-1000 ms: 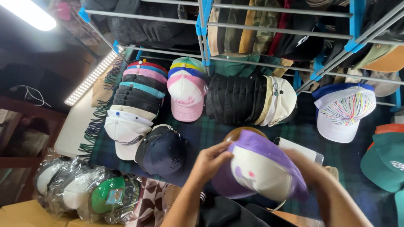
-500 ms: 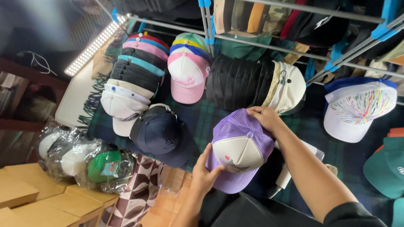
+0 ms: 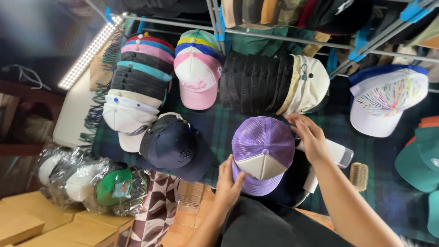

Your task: Using a hair dryer and a brush to clean and reshape various baseball caps

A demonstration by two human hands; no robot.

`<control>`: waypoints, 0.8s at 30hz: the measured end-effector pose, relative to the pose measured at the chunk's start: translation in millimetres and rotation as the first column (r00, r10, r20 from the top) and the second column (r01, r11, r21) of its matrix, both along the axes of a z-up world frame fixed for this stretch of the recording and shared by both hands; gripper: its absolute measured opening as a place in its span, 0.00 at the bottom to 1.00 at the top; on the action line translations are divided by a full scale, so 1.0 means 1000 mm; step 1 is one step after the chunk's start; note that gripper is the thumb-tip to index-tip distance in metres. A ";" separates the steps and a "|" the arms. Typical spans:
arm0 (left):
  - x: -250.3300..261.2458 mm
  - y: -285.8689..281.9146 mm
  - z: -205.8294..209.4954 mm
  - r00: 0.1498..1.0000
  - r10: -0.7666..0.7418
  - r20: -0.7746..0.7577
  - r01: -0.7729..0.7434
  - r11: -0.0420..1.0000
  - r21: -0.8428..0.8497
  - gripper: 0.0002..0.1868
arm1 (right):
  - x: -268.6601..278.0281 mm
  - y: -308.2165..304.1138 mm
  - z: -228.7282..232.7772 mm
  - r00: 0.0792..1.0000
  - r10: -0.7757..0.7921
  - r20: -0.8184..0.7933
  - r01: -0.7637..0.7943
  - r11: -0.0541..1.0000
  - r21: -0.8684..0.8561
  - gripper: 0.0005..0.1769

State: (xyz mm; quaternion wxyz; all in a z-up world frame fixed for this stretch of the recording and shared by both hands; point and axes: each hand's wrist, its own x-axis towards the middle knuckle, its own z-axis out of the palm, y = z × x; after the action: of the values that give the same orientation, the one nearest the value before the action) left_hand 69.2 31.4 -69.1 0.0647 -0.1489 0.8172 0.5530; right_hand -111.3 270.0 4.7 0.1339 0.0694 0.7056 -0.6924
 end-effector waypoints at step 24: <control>-0.125 -0.002 0.072 0.800 -0.339 -0.495 0.171 0.920 -0.353 0.19 | 0.179 0.080 -0.145 0.756 -0.465 -0.462 0.654 0.491 0.576 0.34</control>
State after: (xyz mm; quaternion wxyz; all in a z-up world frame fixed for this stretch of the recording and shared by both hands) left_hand -55.8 29.9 2.9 -0.1192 0.1197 0.8861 0.4317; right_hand 67.9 350.3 -139.9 -0.2256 0.2564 0.8627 -0.3729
